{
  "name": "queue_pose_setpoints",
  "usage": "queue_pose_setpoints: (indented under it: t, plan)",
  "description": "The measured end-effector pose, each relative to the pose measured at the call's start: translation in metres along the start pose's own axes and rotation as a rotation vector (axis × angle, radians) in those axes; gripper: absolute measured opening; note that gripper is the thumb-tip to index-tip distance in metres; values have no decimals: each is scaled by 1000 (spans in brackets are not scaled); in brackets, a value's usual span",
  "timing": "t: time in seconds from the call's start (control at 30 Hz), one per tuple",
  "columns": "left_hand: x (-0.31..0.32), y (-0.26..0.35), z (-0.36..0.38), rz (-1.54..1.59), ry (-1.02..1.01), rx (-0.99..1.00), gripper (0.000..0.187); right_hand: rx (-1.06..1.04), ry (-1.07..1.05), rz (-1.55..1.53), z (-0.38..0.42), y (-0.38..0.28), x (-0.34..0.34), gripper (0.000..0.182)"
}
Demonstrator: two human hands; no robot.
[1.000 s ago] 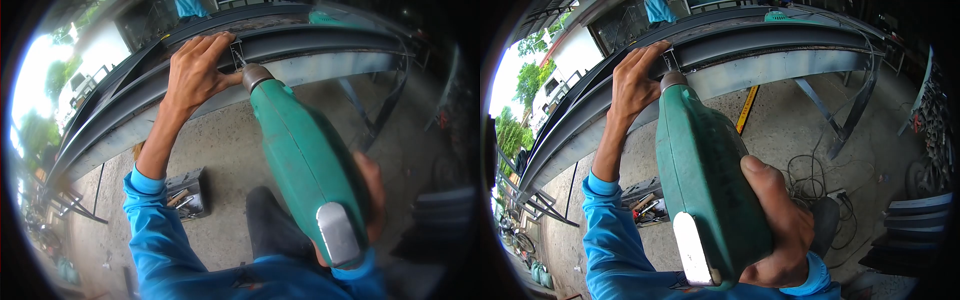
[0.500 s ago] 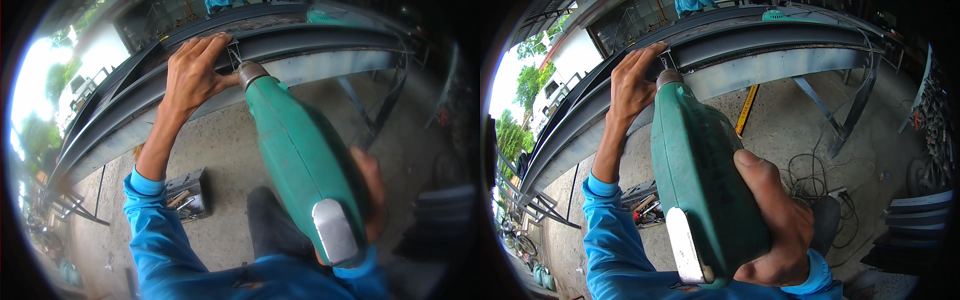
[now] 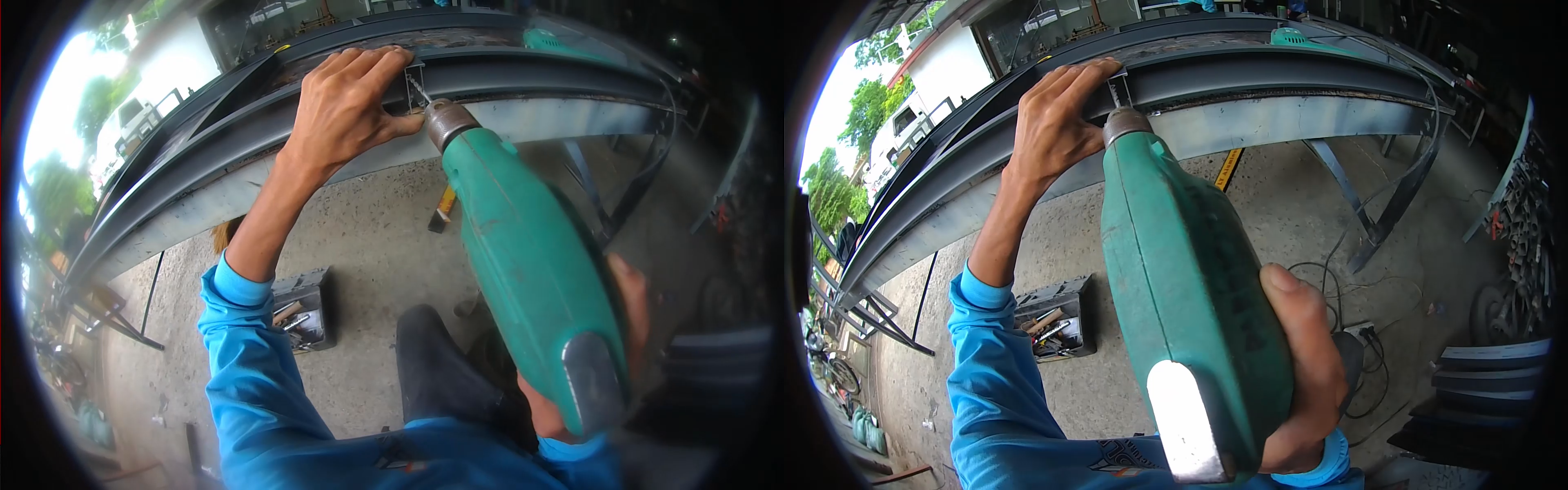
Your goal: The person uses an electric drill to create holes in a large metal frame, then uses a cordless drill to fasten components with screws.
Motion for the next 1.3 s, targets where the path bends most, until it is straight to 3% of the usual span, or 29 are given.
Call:
queue_pose_setpoints:
  t: [0.03, 0.1, 0.13, 0.2, 0.33, 0.63, 0.7, 0.83, 0.9, 0.93, 1.2, 1.3]
  plan:
    - [0, 2, -2, 1, 5, 15, 63, -3, 4, 2, 3, 0, 0, 56]
    - [0, 2, -2, 10, 7, 13, 64, 354, -70, -488, 10, 36, 9, 55]
    - [0, 1, -2, 15, 3, 8, 64, 354, -67, -489, 9, 36, 8, 55]
    - [-1, 2, -2, 22, 4, 11, 64, 130, -25, -160, 5, 11, 4, 46]
    - [2, -2, -1, 36, -33, -30, 63, 123, 33, -225, 4, 10, 1, 40]
    - [-2, 3, -3, 10, 18, 18, 61, 171, -51, -20, 1, 8, 8, 44]
    - [-2, 1, -1, 10, 13, 3, 62, 59, 97, -120, 3, 7, 1, 46]
    - [1, 0, -1, 21, -6, -12, 65, 74, 25, -64, -1, 0, -2, 42]
    - [0, 2, -2, 17, 22, 14, 65, 547, -82, -584, 7, 41, 13, 37]
    - [-3, 3, -2, 6, 53, 38, 66, 548, -80, -587, 7, 42, 13, 37]
    - [2, -2, -2, 24, -22, -28, 59, -188, 73, -341, 10, 10, 5, 65]
    - [2, -2, -2, 4, -7, -4, 58, -153, 80, -347, 7, 5, 6, 61]
Point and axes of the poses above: each hand's wrist, its own z-axis away from the middle knuckle, its own x-axis out of the palm, y = z × x, the point moved 10 cm from there along -z, towards the middle knuckle, and after that the axes turned 12 degrees about x, right-handed, at the moved point
